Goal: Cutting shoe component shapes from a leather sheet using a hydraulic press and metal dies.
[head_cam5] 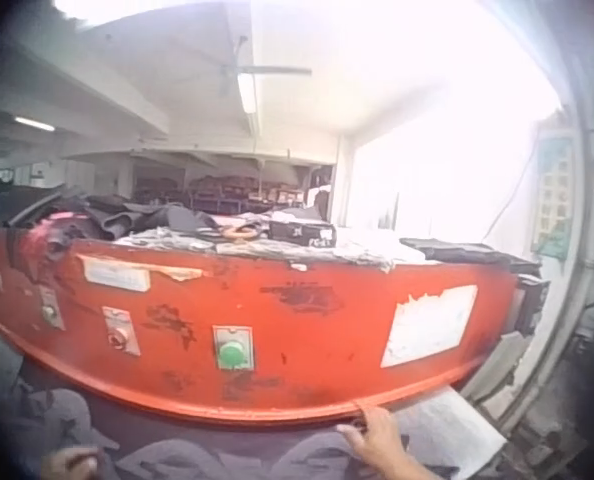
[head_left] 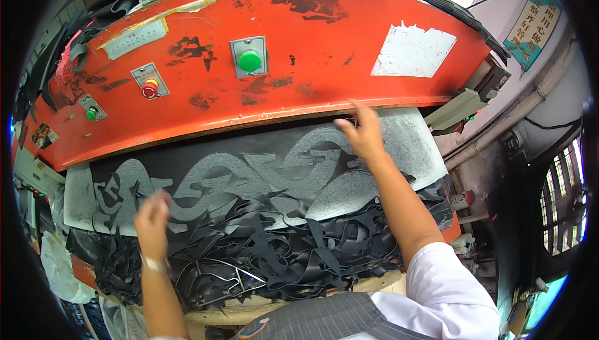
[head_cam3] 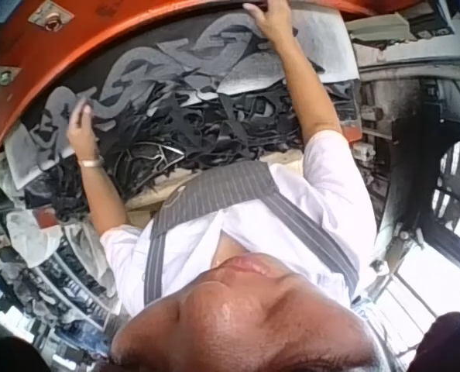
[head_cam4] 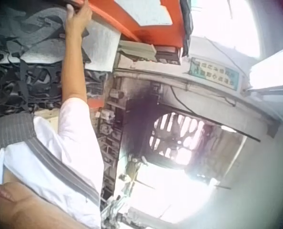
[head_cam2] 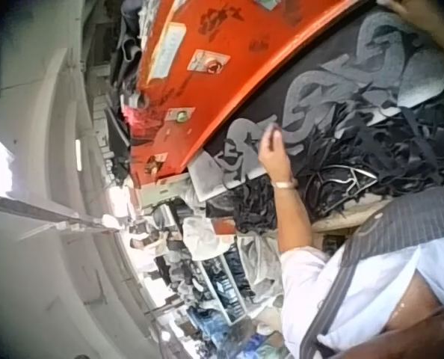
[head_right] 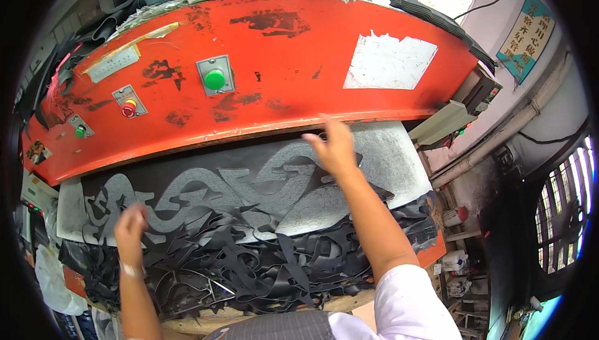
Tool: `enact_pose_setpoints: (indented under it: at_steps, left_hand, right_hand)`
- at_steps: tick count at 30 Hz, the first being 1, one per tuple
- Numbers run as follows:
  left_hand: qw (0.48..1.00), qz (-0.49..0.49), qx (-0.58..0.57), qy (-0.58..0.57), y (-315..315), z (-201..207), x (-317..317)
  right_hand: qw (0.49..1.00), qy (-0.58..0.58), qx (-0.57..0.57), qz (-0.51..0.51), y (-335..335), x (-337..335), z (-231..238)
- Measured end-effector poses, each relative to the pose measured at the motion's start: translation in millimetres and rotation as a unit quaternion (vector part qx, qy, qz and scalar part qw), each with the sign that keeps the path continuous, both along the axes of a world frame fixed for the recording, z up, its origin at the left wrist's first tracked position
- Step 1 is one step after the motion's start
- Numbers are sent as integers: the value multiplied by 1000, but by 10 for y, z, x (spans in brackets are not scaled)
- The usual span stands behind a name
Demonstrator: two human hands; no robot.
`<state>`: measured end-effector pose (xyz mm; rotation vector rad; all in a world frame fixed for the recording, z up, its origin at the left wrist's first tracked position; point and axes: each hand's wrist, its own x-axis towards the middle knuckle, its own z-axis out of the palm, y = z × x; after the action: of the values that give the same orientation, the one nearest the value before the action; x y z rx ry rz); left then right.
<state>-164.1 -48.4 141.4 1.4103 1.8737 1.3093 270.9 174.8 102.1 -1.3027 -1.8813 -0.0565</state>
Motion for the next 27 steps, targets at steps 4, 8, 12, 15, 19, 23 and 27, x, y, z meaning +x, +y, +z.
enact_pose_setpoints:
  at_steps: [4,8,12,15,19,23,27]
  left_hand:
    - [962,202,169,68,927,-346,-1660]
    - [904,301,226,202,1120,32,-2696]
    - [979,168,115,20,806,102,-2289]
    - [985,115,9,131,-7,-21,-1699]
    - [984,-67,11,166,-1005,-285,216]
    - [963,-236,-3,129,-1825,-651,1148]
    - [951,-193,-32,238,-1996,-770,1475]
  right_hand:
    - [979,112,-21,167,-180,-1312,654]
    - [974,155,-53,156,-163,-1988,1225]
    - [985,122,-64,107,-263,-1857,1076]
    - [973,174,-60,137,-611,-1724,869]
    - [966,133,-160,151,-911,-1375,492]
    - [952,95,-235,172,-1263,-1354,238]
    - [960,75,-219,155,-1363,-1148,-110]
